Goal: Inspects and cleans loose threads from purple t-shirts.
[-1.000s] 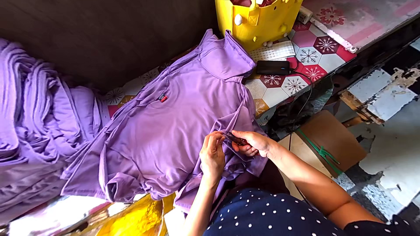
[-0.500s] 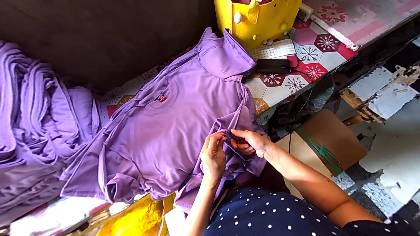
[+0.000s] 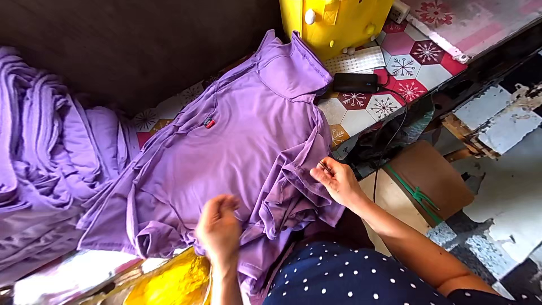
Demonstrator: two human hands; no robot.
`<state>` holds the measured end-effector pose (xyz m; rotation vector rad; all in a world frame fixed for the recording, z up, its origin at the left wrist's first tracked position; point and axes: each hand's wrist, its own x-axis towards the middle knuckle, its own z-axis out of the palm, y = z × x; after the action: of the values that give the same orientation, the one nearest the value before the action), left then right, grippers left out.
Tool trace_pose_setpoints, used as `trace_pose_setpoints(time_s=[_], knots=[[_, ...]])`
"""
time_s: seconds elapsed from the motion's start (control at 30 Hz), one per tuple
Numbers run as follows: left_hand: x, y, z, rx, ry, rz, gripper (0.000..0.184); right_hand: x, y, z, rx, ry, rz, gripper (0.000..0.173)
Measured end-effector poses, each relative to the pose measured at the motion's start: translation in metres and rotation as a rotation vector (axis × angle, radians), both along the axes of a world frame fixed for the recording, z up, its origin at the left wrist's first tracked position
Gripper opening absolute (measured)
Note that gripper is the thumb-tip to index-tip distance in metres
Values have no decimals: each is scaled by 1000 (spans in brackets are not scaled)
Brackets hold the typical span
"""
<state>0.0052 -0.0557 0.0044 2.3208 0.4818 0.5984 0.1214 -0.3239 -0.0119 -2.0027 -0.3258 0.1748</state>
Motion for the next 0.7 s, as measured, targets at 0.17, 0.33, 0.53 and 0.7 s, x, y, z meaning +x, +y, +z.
trace_pose_setpoints(time_s=[0.17,0.33,0.53,0.7], knots=[[-81,89,22,213,497,635,52,-23,3,-28,-25,-175,-40,47],[-13,-7,21,-21,-5,11,24,-27,14,-29,221,-42,-140,22],[58,-114,-18,68,117,-339,49,-24,5,-29,226,60,-168,21],[55,-108,-18,-2,122,-301,27,-23,-9,-22,232,179,-129,33]])
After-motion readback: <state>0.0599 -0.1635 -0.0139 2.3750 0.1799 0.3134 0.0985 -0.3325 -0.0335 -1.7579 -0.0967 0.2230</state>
